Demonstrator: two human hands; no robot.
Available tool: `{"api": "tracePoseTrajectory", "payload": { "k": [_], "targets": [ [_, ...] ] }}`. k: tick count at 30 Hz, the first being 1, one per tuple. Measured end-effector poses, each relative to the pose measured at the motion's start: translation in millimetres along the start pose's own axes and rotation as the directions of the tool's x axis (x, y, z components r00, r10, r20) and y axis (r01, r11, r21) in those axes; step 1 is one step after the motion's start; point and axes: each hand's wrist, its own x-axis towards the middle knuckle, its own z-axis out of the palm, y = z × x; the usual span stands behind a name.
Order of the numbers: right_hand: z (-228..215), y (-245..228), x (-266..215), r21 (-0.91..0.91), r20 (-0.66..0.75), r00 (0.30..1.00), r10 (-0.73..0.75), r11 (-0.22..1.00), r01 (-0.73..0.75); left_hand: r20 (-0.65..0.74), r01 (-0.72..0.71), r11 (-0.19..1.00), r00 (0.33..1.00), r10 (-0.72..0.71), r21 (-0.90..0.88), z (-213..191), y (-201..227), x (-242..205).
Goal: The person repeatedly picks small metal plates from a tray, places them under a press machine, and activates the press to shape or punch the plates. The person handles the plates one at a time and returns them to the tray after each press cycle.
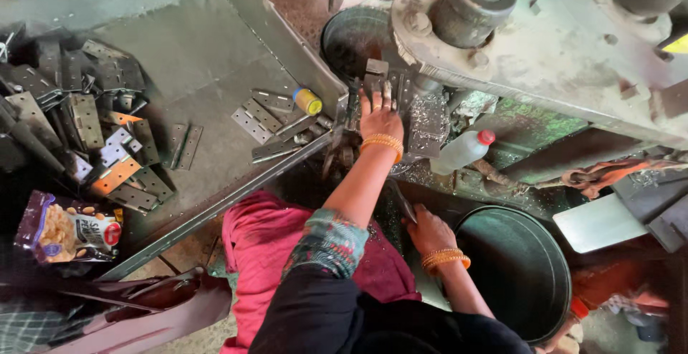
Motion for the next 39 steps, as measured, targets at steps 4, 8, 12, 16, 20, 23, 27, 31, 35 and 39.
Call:
{"api": "tracePoseTrajectory", "payload": {
  "k": [4,8,12,16,20,23,27,31,35,39],
  "targets": [
    [4,5,2,0.100,0.015,0.995,0.103,0.990,-0.104,0.148,0.007,1.000,0.989,-0.004,-0.019,-5,12,24],
    [-3,-20,-26,-0.013,-0.062,0.997,0.037,0.999,-0.038,-0.152,0.063,0.993,0.985,-0.078,-0.101,1,-6,-9],
    [-40,-43,-21,-0.148,-0.134,0.987,0.088,0.983,-0.108,-0.459,-0.226,0.875,0.888,0.005,-0.428,4,-60,-60],
    [-52,-55,-19,-0.194,0.042,0.993,0.108,0.976,-0.098,-0.346,0.123,0.983,0.924,-0.164,-0.137,36,-168,-88],
    [-42,-60,-22,-0.117,0.041,0.989,0.143,0.984,-0.137,-0.187,-0.025,0.979,0.980,0.064,0.204,69,-269,-53],
    [-42,-56,-20,-0.116,0.067,0.984,0.167,0.980,-0.158,-0.097,-0.027,0.982,0.994,0.046,0.189,80,-304,-14],
    [-47,-46,-18,-0.158,0.039,0.990,0.134,0.979,-0.127,-0.035,0.305,0.934,0.952,-0.304,0.183,91,-333,-34],
    [-39,-47,-16,-0.076,0.048,0.985,0.164,0.984,-0.160,-0.294,0.510,0.746,0.702,-0.648,-0.428,89,-331,-104],
    [-21,-44,-18,-0.017,0.048,0.988,0.148,0.989,-0.147,-0.256,0.357,0.547,0.609,-0.751,-0.757,61,-291,-140],
    [-6,-31,-15,0.031,0.067,0.981,0.184,0.982,-0.187,-0.264,0.044,0.604,0.872,-0.412,-0.796,11,-212,-114]
  ]
}}
